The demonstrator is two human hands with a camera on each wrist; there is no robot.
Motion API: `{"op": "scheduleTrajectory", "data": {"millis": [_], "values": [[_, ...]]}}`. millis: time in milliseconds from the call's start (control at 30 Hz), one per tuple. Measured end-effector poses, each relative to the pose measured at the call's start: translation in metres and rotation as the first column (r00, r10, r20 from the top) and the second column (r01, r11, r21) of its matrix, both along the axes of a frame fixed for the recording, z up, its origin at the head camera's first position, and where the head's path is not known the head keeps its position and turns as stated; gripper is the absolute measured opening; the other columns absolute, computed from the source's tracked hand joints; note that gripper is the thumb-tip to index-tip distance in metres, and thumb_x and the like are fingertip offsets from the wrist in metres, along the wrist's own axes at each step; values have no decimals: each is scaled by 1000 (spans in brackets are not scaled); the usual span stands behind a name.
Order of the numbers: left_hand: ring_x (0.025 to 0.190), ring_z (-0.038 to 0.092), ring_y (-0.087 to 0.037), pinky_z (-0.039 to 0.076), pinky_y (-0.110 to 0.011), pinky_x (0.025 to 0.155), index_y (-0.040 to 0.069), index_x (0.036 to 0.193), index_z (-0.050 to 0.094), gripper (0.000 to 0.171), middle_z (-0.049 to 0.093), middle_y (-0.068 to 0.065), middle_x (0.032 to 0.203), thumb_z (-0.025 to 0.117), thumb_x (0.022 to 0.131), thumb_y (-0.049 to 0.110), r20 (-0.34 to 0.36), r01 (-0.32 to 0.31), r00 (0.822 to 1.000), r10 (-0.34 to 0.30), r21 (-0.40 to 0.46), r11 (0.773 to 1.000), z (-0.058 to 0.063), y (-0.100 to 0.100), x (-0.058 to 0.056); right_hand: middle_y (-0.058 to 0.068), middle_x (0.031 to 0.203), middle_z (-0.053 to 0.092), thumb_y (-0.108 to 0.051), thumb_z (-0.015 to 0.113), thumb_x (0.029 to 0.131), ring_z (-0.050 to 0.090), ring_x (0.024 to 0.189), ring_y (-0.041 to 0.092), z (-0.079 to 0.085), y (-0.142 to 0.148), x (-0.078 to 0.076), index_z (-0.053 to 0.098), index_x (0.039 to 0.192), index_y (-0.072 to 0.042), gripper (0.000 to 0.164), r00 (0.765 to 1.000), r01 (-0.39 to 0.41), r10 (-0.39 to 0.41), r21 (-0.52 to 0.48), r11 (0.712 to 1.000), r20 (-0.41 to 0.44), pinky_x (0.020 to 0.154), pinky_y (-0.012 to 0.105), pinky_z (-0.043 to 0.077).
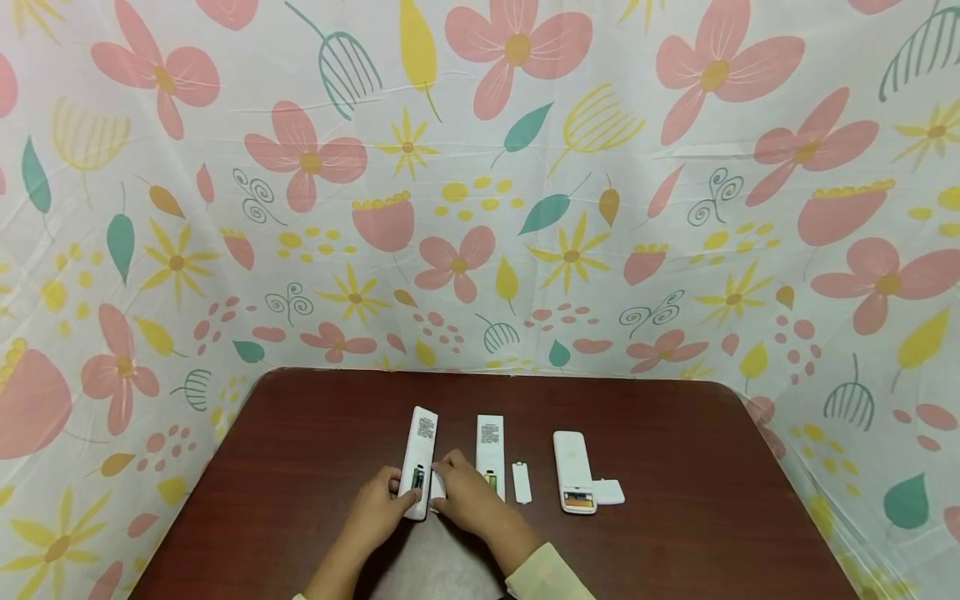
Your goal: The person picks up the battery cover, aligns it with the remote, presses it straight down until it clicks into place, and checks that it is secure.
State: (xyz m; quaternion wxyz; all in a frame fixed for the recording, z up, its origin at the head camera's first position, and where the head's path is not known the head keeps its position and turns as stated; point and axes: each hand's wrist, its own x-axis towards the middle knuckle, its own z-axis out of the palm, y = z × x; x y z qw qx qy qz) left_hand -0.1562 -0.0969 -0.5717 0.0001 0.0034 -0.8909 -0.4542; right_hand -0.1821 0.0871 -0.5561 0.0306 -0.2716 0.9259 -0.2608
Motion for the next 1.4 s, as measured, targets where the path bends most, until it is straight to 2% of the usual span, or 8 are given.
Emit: {"op": "scheduleTrajectory", "data": {"millis": [167, 367, 467, 633, 867, 1033, 1200, 1400], "values": [[68, 63, -12, 53, -23, 54, -7, 113, 58, 37, 72, -14, 93, 74, 86, 13, 35, 6, 999, -10, 118, 993, 1, 0, 0, 10, 114, 59, -13, 84, 81, 64, 97, 20, -4, -1, 1, 63, 127, 4, 54, 999, 14, -14, -19, 1000, -31, 82, 32, 57], [71, 68, -19, 58, -26, 53, -12, 117, 54, 39, 70, -20, 97, 72, 88, 7, 72, 16, 997, -37, 277, 961, 3, 0, 2, 8, 112, 59, -12, 85, 79, 64, 95, 19, -6, -1, 1, 63, 124, 1, 51, 998, 19, -21, -33, 999, -59, 82, 32, 57], [71, 70, -21, 60, -29, 54, -14, 120, 53, 41, 69, -23, 100, 71, 88, 5, 86, 7, 996, -37, 327, 945, 4, 0, 3, 8, 112, 59, -11, 85, 79, 63, 91, 17, -6, -1, 2, 63, 123, 0, 51, 998, 15, -17, -30, 999, -64, 79, 31, 56], [70, 70, -22, 62, -32, 56, -16, 124, 51, 44, 68, -27, 105, 70, 89, 3, 98, -10, 995, -27, 363, 932, 6, 0, 3, 9, 112, 62, -11, 83, 82, 62, 89, 17, -3, 0, 2, 62, 124, -4, 48, 997, 19, -20, -19, 1000, -69, 76, 33, 55], [72, 70, -21, 62, -31, 58, -16, 127, 50, 45, 67, -31, 110, 69, 90, 1, 106, -9, 994, -34, 378, 926, 6, 0, 1, 9, 115, 70, -11, 78, 87, 69, 105, 27, -2, -1, 0, 61, 123, -14, 41, 997, 25, -26, -15, 1000, -66, 85, 40, 57], [72, 71, -22, 62, -30, 59, -16, 128, 51, 46, 66, -32, 113, 70, 90, 1, 111, -7, 993, -42, 407, 914, 6, 3, 1, 9, 112, 74, -11, 74, 90, 70, 98, 22, 1, 0, 0, 61, 124, -16, 37, 998, 28, -29, -12, 1000, -52, 77, 37, 56], [76, 73, -24, 63, -32, 62, -17, 130, 48, 48, 64, -33, 115, 69, 91, 0, 102, 0, 993, -56, 479, 878, 7, 6, 2, 7, 101, 75, -11, 72, 91, 63, 80, 13, 5, 3, 0, 62, 125, -17, 35, 999, 45, -46, -26, 999, -29, 65, 31, 49], [85, 73, -26, 64, -34, 67, -17, 133, 45, 49, 63, -34, 118, 67, 93, 2, 103, 3, 992, -73, 561, 828, 8, 8, 1, 7, 107, 75, -13, 71, 93, 68, 88, 17, 10, 6, 1, 62, 126, -19, 35, 997, 70, -71, -41, 997, -27, 69, 35, 52]]}}
